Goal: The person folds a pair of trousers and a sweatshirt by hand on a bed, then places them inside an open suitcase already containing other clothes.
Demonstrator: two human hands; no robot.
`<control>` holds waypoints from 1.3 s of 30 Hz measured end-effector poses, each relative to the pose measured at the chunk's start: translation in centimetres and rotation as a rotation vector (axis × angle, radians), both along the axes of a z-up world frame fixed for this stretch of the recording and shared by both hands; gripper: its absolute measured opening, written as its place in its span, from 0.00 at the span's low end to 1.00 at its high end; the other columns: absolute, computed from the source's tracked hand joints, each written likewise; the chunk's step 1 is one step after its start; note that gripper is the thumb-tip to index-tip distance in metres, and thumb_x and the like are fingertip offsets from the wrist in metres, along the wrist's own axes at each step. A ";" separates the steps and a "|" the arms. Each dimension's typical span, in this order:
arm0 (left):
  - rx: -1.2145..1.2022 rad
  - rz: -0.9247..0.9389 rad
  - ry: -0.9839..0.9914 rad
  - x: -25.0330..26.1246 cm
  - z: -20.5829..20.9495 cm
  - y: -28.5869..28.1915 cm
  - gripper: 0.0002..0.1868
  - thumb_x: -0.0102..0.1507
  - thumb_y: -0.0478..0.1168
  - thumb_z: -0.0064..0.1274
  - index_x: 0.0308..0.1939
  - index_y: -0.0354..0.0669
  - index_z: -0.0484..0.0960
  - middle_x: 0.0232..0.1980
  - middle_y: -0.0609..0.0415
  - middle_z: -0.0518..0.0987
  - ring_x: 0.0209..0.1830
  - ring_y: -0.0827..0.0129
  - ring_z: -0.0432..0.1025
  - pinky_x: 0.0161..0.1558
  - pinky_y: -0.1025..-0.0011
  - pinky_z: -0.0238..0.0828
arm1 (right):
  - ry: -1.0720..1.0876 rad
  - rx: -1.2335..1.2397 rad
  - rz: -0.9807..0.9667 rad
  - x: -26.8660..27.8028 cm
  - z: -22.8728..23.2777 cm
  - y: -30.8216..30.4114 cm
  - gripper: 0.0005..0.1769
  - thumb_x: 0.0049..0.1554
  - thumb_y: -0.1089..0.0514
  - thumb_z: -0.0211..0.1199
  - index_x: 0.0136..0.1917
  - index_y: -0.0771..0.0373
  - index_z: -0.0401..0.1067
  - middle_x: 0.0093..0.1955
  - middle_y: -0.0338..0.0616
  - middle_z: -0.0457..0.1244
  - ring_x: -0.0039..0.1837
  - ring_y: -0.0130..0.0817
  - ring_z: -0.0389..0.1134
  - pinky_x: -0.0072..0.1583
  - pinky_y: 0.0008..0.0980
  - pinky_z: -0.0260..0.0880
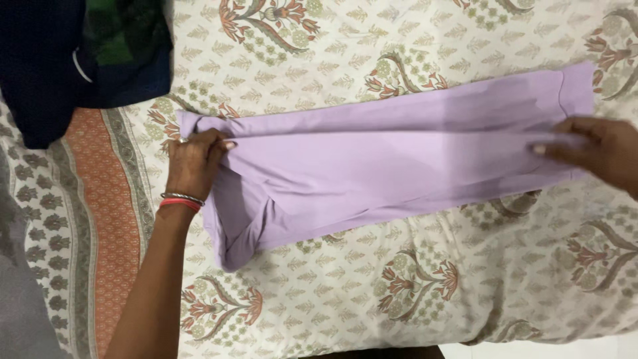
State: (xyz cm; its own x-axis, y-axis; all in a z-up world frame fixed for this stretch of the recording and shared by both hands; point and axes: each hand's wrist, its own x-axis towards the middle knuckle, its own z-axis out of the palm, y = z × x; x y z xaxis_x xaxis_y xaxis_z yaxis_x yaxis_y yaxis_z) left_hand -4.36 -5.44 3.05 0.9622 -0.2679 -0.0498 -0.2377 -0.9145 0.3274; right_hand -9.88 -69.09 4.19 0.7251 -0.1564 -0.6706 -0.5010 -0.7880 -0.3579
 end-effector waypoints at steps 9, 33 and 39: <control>0.029 0.066 0.133 0.2 0.1 1.3 0.10 0.65 0.45 0.60 0.47 0.48 0.85 0.38 0.54 0.84 0.43 0.61 0.75 0.55 0.56 0.52 | -0.405 0.266 -0.222 2.5 -3.8 -3.1 0.13 0.74 0.58 0.59 0.62 0.73 0.70 0.44 0.52 0.66 0.42 0.35 0.67 0.44 0.34 0.69; 0.180 0.299 0.034 -7.5 -1.8 -17.5 0.44 0.69 0.66 0.30 0.83 0.47 0.42 0.84 0.35 0.36 0.84 0.45 0.30 0.78 0.43 0.24 | -0.635 -0.232 0.137 0.8 -5.9 6.7 0.41 0.69 0.43 0.48 0.80 0.78 0.46 0.84 0.71 0.37 0.82 0.72 0.35 0.76 0.74 0.32; 0.137 0.570 0.127 -7.5 -1.1 -14.8 0.50 0.67 0.67 0.34 0.79 0.34 0.42 0.83 0.36 0.40 0.84 0.48 0.36 0.76 0.44 0.26 | -0.654 -0.291 0.259 0.0 -7.3 6.6 0.41 0.69 0.35 0.45 0.86 0.59 0.50 0.87 0.68 0.39 0.86 0.71 0.34 0.74 0.80 0.27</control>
State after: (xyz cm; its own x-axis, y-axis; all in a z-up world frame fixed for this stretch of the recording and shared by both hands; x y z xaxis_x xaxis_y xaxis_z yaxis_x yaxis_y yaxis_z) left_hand -11.89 -20.21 1.94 0.9364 0.3060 -0.1719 0.3364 -0.9221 0.1910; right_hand -9.90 -62.50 -3.07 0.9983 -0.0319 -0.0495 -0.0444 -0.9597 -0.2776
